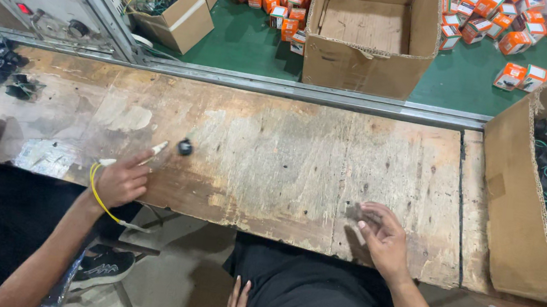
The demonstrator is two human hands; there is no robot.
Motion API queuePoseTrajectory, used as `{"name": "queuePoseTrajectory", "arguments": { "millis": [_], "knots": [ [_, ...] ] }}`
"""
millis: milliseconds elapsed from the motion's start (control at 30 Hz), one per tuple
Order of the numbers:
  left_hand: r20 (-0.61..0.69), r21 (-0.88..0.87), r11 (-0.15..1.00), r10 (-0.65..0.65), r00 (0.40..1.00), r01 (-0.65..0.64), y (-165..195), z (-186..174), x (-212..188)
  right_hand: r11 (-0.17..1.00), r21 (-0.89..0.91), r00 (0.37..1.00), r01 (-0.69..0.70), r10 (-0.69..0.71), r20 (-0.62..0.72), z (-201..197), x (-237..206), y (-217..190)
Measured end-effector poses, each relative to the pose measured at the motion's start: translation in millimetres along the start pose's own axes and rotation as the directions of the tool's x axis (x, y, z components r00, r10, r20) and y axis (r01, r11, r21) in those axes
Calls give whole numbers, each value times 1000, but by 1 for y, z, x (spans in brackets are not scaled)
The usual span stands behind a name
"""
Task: The person sits at a factory workbench and handles small black round electrical components with green wires one at a time, turning and arranging them in a row on the bench and occasionally placing them into a large cardboard bin filled with similar parts.
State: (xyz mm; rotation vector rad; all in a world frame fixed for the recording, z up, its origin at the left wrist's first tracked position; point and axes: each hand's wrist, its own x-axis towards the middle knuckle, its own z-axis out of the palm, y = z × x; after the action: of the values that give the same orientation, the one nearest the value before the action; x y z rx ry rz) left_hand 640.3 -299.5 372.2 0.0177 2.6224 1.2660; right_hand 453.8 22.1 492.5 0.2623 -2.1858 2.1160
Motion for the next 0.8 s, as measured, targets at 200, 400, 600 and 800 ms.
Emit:
{"name": "queuePoseTrajectory", "arguments": {
  "millis": [200,400,600,800],
  "knots": [
    [-239,-75,996,18,971,-37,8,15,-10,997,-23,992,-67,64,-105,-12,0,-22],
    [-553,29,875,417,722,-483,76,-20,6,981,-180,994,74,-86,-60,-12,-17,-41],
    [-651,182,933,350,674,-309,162,-89,122,952,-305,1000,-1,-8,-29,-18,-27,-47],
    [-424,210,897,441,791,-388,180,-99,194,990,-122,997,-63,58,-47,-31,-30,-32]
  ]
}}
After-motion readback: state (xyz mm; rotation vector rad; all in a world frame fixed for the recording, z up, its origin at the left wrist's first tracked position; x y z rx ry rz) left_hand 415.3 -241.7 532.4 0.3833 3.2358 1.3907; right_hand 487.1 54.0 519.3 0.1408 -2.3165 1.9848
